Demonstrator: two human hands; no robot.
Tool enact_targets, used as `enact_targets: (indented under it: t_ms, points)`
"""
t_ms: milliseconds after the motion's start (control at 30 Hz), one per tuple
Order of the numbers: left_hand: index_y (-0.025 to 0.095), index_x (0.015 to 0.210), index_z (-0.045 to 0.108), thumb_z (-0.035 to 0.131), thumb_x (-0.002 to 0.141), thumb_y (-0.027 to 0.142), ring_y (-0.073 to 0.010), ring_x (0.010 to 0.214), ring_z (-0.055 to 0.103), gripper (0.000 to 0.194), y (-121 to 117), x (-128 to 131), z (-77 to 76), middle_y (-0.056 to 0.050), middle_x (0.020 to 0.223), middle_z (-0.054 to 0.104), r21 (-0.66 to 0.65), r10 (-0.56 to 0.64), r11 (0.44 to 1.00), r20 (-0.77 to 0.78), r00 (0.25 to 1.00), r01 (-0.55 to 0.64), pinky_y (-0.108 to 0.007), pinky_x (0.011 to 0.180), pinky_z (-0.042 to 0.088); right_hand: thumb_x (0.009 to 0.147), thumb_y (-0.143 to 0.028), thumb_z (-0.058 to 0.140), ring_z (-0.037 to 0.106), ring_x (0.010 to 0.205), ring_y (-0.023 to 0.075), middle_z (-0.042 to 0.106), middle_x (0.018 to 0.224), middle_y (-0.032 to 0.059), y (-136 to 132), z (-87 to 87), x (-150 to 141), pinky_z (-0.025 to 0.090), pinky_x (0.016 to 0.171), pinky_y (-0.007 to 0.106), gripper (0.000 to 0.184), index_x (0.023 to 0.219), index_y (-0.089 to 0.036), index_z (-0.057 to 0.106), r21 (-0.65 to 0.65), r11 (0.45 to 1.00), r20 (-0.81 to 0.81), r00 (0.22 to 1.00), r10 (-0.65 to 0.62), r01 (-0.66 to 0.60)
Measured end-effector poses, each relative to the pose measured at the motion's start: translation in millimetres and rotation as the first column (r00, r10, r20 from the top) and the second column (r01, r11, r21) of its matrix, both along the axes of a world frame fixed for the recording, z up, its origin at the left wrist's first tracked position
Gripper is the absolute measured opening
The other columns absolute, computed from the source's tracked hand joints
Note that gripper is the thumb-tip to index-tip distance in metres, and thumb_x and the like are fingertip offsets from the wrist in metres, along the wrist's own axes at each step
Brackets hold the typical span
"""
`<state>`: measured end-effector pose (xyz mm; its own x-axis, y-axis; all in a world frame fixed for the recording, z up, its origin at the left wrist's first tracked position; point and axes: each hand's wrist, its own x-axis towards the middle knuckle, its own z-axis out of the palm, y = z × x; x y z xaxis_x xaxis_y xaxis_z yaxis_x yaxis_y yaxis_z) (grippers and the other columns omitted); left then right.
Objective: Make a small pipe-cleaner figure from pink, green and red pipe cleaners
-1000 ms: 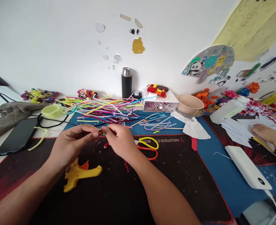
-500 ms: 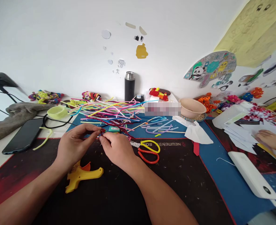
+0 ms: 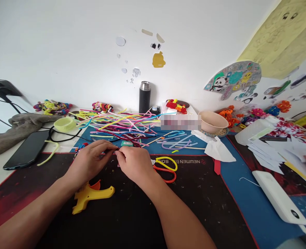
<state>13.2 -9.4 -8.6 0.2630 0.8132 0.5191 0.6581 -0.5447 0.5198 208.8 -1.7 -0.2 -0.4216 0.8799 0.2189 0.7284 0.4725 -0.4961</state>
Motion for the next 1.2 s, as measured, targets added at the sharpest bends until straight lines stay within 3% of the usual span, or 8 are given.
enact_targets:
  t_ms: [300, 433, 567, 667, 800, 967, 1067, 1200]
  points:
    - [0.021, 0.098, 0.078, 0.056, 0.102, 0.024, -0.0247, 0.088, 0.076, 0.022, 3, -2, -2.4, -0.008, 0.096, 0.080, 0.009, -0.030, 1.000, -0.062, 0.998, 0.030, -0.035, 0.081, 0.059, 0.105, -0.036, 0.071, 0.076, 0.083, 0.0212, 0.084, 0.091, 0.0023, 2, 6.8, 3, 0.037, 0.068, 0.031, 0.014, 0.105, -0.026, 0.080, -0.079, 0.997, 0.010, 1.000, -0.011, 0.012]
    - [0.019, 0.103, 0.077, 0.054, 0.105, 0.021, -0.0252, 0.091, 0.075, 0.023, 2, -4, -3.6, -0.009, 0.101, 0.080, 0.033, -0.039, 0.998, -0.131, 0.991, 0.044, -0.036, 0.082, 0.058, 0.106, -0.036, 0.069, 0.077, 0.082, 0.0228, 0.083, 0.089, 0.0022, 1, 7.2, 4, 0.036, 0.066, 0.032, 0.019, 0.119, -0.027, 0.079, -0.062, 0.998, 0.048, 0.998, -0.029, 0.032]
    - [0.019, 0.107, 0.078, 0.053, 0.106, 0.022, -0.0257, 0.094, 0.075, 0.025, 1, -5, -1.1, -0.010, 0.104, 0.080, 0.032, -0.049, 0.998, -0.140, 0.989, 0.054, -0.037, 0.084, 0.058, 0.107, -0.031, 0.065, 0.076, 0.083, 0.0231, 0.084, 0.094, 0.0039, 1, 6.7, 3, 0.037, 0.067, 0.032, 0.020, 0.119, -0.026, 0.079, -0.079, 0.997, 0.035, 0.999, -0.018, 0.021]
    - [0.020, 0.109, 0.078, 0.057, 0.104, 0.027, -0.0252, 0.096, 0.076, 0.023, -2, -3, 3.8, -0.009, 0.104, 0.081, -0.045, -0.031, 0.999, -0.016, 0.999, 0.030, -0.036, 0.087, 0.058, 0.105, -0.028, 0.064, 0.072, 0.077, 0.0205, 0.081, 0.086, 0.0022, 2, 3.3, 2, 0.039, 0.067, 0.031, 0.018, 0.112, -0.025, 0.080, -0.122, 0.992, -0.095, 0.995, -0.041, 0.029]
    - [0.022, 0.109, 0.078, 0.068, 0.098, 0.036, -0.0248, 0.094, 0.077, 0.021, -6, -1, 11.7, -0.006, 0.104, 0.083, -0.260, 0.096, 0.965, 0.251, 0.963, -0.028, -0.035, 0.085, 0.060, 0.102, -0.031, 0.065, 0.062, 0.063, 0.0160, 0.071, 0.070, -0.0018, 2, -3.1, -1, 0.039, 0.063, 0.028, 0.016, 0.102, -0.022, 0.078, -0.232, 0.973, -0.350, 0.934, -0.070, -0.014]
    - [0.021, 0.103, 0.077, 0.078, 0.090, 0.049, -0.0245, 0.089, 0.077, 0.031, -8, 2, 21.7, -0.006, 0.099, 0.082, -0.430, 0.131, 0.894, 0.518, 0.846, 0.125, -0.034, 0.080, 0.063, 0.096, -0.040, 0.066, 0.054, 0.058, 0.0138, 0.063, 0.065, -0.0029, 1, -2.0, -4, 0.036, 0.056, 0.026, 0.022, 0.096, -0.020, 0.075, -0.352, 0.933, -0.543, 0.828, -0.141, -0.072]
    - [0.020, 0.109, 0.075, 0.085, 0.083, 0.048, -0.0259, 0.094, 0.077, 0.040, -7, 4, 22.8, -0.007, 0.103, 0.081, -0.438, 0.105, 0.879, 0.566, 0.818, 0.190, -0.037, 0.084, 0.064, 0.095, -0.044, 0.065, 0.046, 0.055, 0.0125, 0.054, 0.062, -0.0043, 2, -0.6, -3, 0.033, 0.054, 0.026, 0.026, 0.090, -0.020, 0.073, -0.378, 0.922, -0.613, 0.768, -0.185, -0.079]
    - [0.021, 0.103, 0.074, 0.083, 0.083, 0.051, -0.0251, 0.087, 0.075, 0.037, -6, 5, 17.0, -0.006, 0.094, 0.080, -0.466, 0.099, 0.869, 0.494, 0.864, 0.166, -0.036, 0.079, 0.062, 0.095, -0.048, 0.067, 0.039, 0.053, 0.0117, 0.046, 0.059, -0.0062, 2, -1.7, -4, 0.030, 0.051, 0.026, 0.029, 0.090, -0.020, 0.071, -0.402, 0.909, -0.666, 0.716, -0.208, -0.110]
